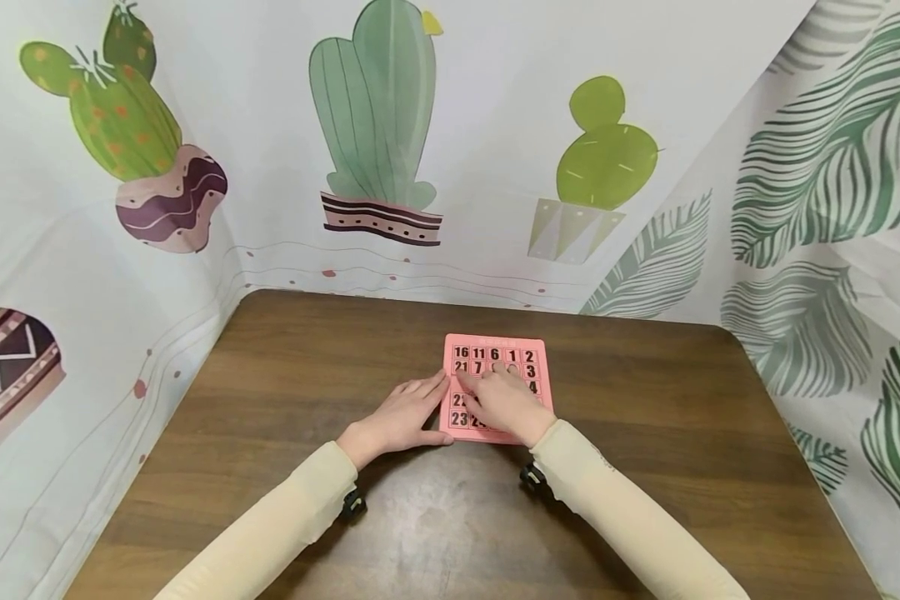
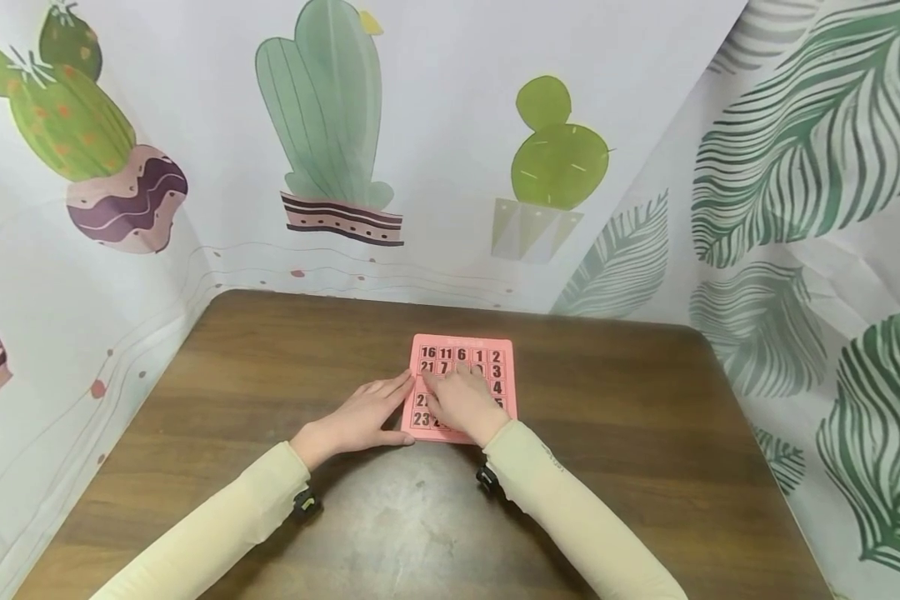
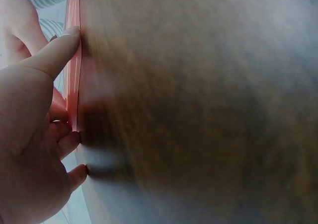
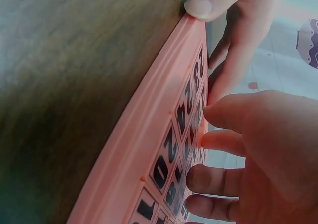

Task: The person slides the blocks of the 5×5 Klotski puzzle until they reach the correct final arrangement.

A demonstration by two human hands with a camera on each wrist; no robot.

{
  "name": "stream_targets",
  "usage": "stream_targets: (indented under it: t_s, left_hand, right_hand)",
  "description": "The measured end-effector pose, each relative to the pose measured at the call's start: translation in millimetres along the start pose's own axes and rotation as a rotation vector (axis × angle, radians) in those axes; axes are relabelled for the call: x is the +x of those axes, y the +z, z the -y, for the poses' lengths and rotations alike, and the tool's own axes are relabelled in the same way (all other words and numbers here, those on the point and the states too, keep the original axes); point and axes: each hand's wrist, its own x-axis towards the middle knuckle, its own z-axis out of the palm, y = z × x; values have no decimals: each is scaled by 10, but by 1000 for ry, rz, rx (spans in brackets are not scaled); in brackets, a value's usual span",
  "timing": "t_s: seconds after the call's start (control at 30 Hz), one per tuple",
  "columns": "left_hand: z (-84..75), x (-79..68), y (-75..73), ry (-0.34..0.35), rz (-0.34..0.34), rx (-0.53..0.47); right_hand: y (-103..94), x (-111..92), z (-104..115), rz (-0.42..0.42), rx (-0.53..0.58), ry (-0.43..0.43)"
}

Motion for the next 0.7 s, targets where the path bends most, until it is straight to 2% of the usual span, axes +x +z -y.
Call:
stream_targets:
  t_s: [0.37,0.53,0.7]
  left_hand:
    - [-2,4,-1,3,1,8]
    - [-23,6,-16,-2,6,9]
    - [-9,11,-10,1,6,15]
  right_hand:
    - [-12,-36,24,-4,23,-24]
    - [-43,-8,-21,-10,28,-8]
    - [-30,-21,-48,23,25,6]
